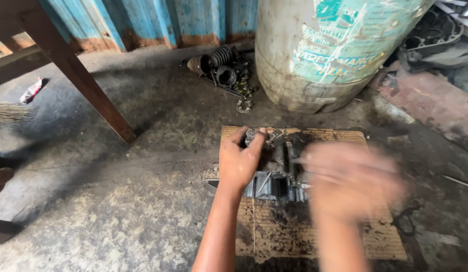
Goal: The person scrapes debris and old material from the surfaces and internal recesses of a metallic engine casing using a screwdriver while the casing rests on a sheet of cardboard.
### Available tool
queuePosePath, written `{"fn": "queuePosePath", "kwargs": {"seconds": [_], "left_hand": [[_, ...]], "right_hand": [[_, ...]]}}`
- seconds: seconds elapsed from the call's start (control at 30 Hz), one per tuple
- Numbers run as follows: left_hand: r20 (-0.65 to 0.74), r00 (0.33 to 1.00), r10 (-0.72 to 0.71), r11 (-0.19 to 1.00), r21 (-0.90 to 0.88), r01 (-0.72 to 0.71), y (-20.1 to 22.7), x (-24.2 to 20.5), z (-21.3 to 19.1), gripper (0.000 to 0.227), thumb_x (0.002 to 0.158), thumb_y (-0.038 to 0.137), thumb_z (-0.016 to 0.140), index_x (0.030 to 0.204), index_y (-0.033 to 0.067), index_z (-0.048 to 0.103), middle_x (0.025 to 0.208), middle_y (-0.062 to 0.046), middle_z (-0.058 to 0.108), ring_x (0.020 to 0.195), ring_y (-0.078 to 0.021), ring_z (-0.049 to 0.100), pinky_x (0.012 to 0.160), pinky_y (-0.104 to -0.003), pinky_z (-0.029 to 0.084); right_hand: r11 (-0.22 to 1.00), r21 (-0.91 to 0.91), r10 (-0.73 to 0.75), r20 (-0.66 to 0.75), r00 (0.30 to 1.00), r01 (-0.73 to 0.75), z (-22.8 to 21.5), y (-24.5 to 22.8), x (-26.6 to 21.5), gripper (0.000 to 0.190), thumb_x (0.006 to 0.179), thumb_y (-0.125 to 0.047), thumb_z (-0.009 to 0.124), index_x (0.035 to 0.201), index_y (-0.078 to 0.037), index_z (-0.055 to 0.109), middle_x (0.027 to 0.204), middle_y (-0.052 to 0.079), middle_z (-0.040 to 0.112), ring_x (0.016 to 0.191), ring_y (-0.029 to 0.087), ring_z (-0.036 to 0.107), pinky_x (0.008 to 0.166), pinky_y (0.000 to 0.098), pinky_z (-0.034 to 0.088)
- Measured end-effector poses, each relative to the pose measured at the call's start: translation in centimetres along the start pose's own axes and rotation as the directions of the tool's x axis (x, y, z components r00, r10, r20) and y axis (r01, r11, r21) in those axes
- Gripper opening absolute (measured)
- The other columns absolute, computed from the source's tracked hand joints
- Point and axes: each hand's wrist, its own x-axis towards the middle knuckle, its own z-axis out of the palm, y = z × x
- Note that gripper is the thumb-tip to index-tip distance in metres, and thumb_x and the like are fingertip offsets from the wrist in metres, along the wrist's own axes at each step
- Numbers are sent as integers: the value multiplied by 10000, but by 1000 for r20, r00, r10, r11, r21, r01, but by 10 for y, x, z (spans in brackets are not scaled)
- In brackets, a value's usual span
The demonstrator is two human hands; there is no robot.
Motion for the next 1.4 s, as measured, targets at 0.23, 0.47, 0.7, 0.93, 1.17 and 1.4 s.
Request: {"fn": "queuePosePath", "kwargs": {"seconds": [0.23,0.47,0.7,0.93,1.17,1.4], "left_hand": [[-54,994,93,995,35,-92,0,-6,0,660,806,479,736,1168,-71,703,1123,-270,729,1116,-325,699,978,-365,503],[90,996,17,990,-144,-4,2,-10,-6,677,795,480,678,1158,-91,716,1078,-297,757,1030,-386,716,902,-409,532],[22,995,98,995,-32,-97,-9,-4,-2,765,816,526,713,1276,-81,640,1258,-270,684,1192,-314,671,1007,-361,498],[59,996,63,994,-93,-58,-7,-5,0,776,799,528,724,1264,-88,642,1217,-255,714,1144,-296,701,989,-349,510],[4,994,107,994,-28,-106,-2,-7,-4,730,803,510,730,1206,-95,667,1131,-261,733,1069,-298,727,939,-350,531],[-119,984,129,986,119,-114,12,-12,0,643,791,520,745,1133,-24,741,1029,-250,758,970,-325,735,869,-372,550]], "right_hand": [[999,7,36,-88,995,-35,1,-53,44,547,1082,-405,383,598,-149,400,474,-9,303,400,129,276,443,314,244],[968,78,241,-56,969,-237,14,-11,33,427,999,-424,439,660,-173,374,533,-24,294,477,134,280,512,331,271],[965,1,257,-191,947,-262,23,-66,95,395,1023,-391,441,697,-183,362,561,-36,300,440,100,274,426,303,239],[636,-41,717,-339,609,-771,10,16,111,424,916,-453,473,600,-214,322,475,-53,252,373,103,213,392,302,227],[673,167,731,-300,613,-720,-11,15,166,448,984,-537,491,662,-243,386,546,-90,341,441,59,275,428,251,207],[660,-104,704,-261,661,-744,5,19,144,417,942,-480,471,630,-219,381,483,-52,319,378,128,255,367,330,209]]}}
